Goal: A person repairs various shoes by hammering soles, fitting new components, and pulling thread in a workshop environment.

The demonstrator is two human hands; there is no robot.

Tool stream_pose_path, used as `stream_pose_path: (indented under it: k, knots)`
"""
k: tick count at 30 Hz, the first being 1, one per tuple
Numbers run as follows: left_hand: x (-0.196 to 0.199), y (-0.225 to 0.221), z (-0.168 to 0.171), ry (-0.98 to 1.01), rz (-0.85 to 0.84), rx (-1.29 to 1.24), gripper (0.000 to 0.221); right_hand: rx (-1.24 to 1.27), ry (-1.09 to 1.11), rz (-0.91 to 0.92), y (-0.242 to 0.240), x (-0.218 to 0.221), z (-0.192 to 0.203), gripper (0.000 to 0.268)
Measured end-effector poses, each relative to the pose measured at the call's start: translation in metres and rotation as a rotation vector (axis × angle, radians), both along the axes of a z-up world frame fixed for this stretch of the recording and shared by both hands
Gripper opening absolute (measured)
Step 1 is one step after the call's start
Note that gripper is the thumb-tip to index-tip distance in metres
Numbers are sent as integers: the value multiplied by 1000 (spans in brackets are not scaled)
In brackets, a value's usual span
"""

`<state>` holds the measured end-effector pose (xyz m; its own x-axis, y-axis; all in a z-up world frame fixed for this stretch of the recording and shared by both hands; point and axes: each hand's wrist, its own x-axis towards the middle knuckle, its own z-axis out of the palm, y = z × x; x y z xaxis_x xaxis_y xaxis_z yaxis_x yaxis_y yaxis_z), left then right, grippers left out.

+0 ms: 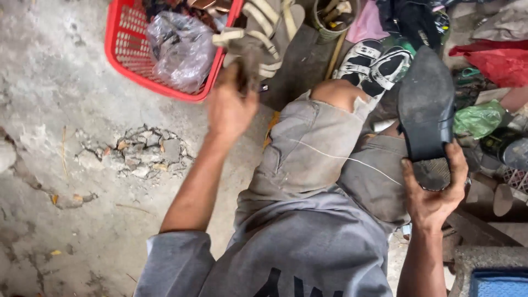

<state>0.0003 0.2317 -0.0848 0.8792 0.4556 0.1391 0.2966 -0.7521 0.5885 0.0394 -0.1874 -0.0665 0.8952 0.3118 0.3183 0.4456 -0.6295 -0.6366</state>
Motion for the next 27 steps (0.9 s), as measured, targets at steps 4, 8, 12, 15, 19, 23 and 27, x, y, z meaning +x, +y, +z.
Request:
stream_pose_path:
  k: [4,8,12,15,19,23,27]
  knots:
    - [24,45,-60,217,58,101,44,150,117,-138,9,-1,11,54]
    - [46,74,-123,254,-21,347,56,200,218,-265,9,-1,25,57]
    - [45,76,-137,412,-91,545,49,214,258,-342,11,5,34,66]
    - [44,57,-103,454,-41,502,50,430,372,-390,28,11,38,65]
    - [54,-28,8,-128,-265,180,55,855,589,-323,46,20,33,62]
    - [55,-78,102,-254,-548,50,108,992,718,-32,48,30,46,60]
    - [52,-84,136,-112,-773,-2,85,856,806,138,17,36,62,61]
